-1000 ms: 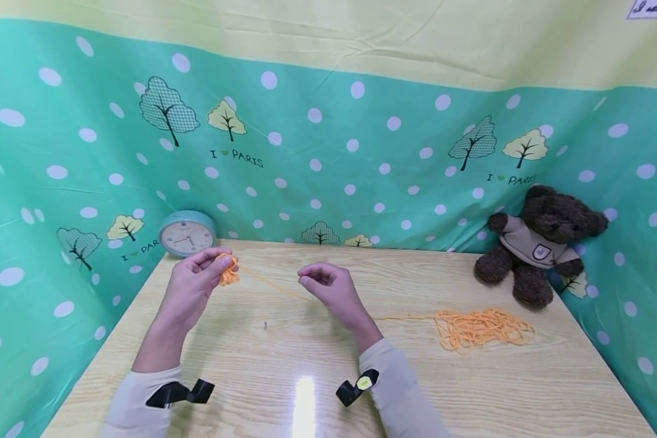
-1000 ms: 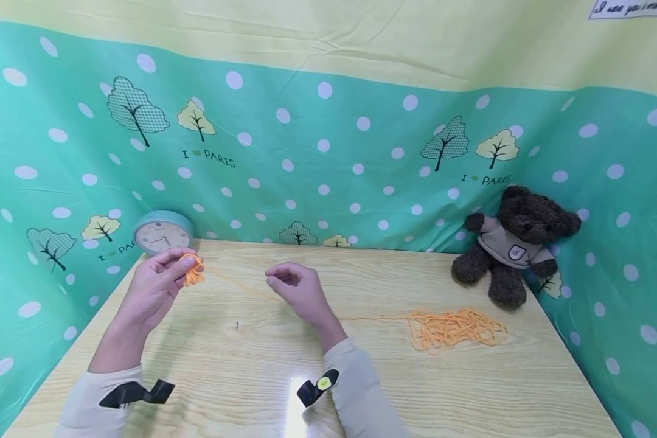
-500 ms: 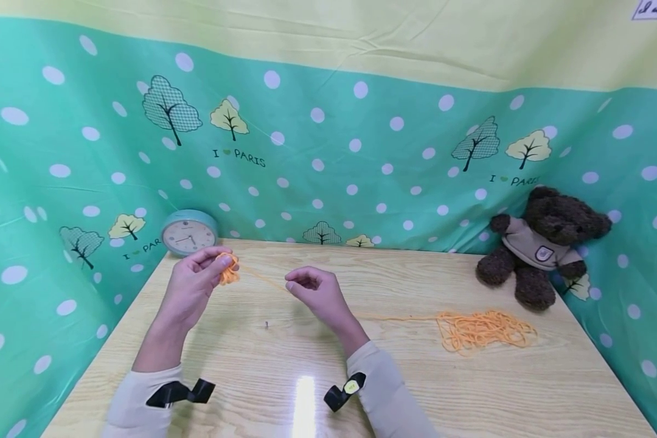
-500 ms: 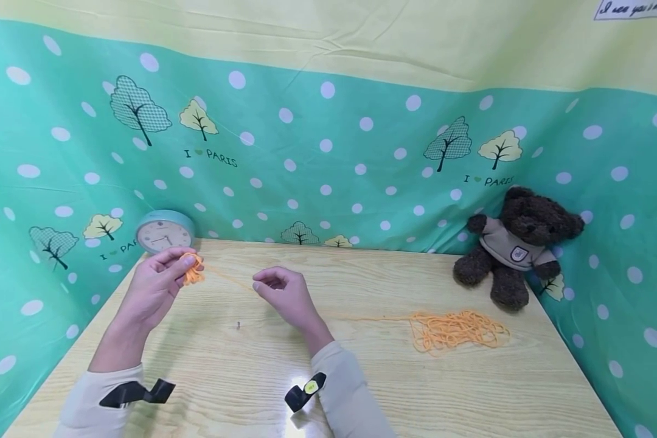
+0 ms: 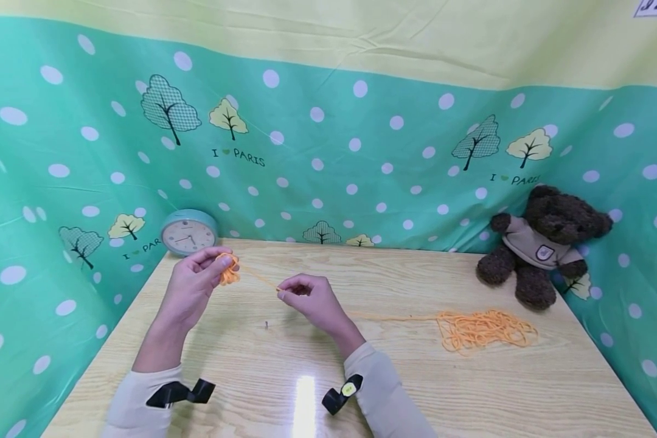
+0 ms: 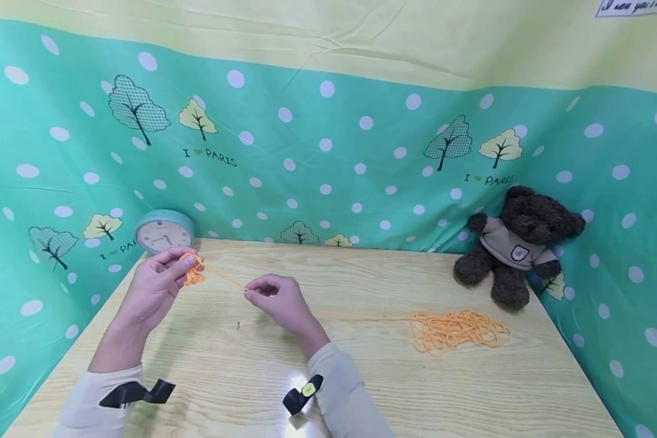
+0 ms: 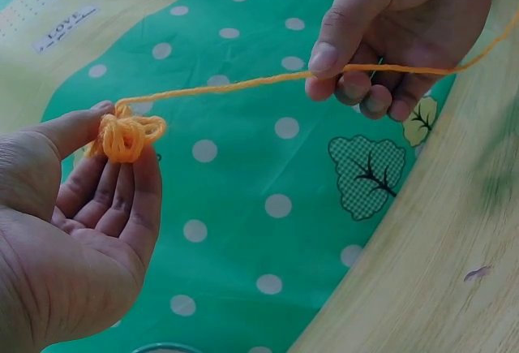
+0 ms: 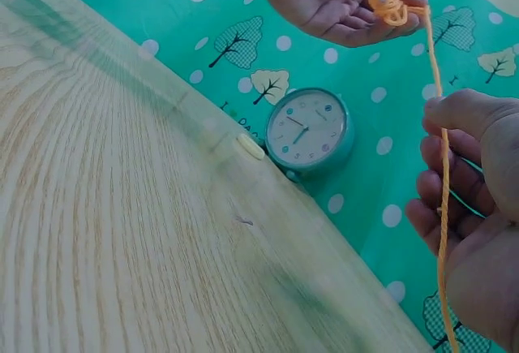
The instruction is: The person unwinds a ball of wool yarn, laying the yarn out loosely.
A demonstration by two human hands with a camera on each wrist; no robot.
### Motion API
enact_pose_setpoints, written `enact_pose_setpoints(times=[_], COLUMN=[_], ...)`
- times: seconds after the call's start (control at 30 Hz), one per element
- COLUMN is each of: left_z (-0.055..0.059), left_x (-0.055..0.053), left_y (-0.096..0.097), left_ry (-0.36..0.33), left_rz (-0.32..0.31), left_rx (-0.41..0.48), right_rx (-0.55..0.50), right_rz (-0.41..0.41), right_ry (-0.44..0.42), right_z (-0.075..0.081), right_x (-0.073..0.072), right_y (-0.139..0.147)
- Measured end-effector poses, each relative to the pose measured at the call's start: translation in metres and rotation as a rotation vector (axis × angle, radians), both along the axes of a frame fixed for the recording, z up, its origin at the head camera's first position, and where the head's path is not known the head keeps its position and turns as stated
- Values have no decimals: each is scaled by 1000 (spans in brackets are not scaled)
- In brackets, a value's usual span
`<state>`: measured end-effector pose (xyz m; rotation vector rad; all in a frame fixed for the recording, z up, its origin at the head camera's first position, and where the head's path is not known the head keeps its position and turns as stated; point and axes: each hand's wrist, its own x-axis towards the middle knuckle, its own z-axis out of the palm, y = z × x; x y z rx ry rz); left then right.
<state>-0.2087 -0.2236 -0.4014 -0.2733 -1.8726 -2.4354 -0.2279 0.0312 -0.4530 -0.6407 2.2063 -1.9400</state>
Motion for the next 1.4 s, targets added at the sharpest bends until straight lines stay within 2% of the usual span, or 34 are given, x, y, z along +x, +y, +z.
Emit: enact_pose_setpoints(times=[0.2, 0.43, 0.8, 1.13, 1.4], left_z=[1, 1, 1, 2, 2], left_x=[0, 1, 2, 1, 2], left_y=[1, 0, -1, 0, 1], left_ry=[1, -27, -45, -49, -44], left_rz=[-3, -4, 18, 15, 7], left_rx=[4, -14, -74, -69, -70], right_rx=[-45, -118, -107, -126, -100], right_rz=[-36, -95, -115, -113, -168], right_ry=[-25, -34, -9, 17, 57], right_z=[3, 11, 27, 33, 35], right_x=[-2, -5, 0, 3, 5], right_y=[11, 31, 57, 90, 116])
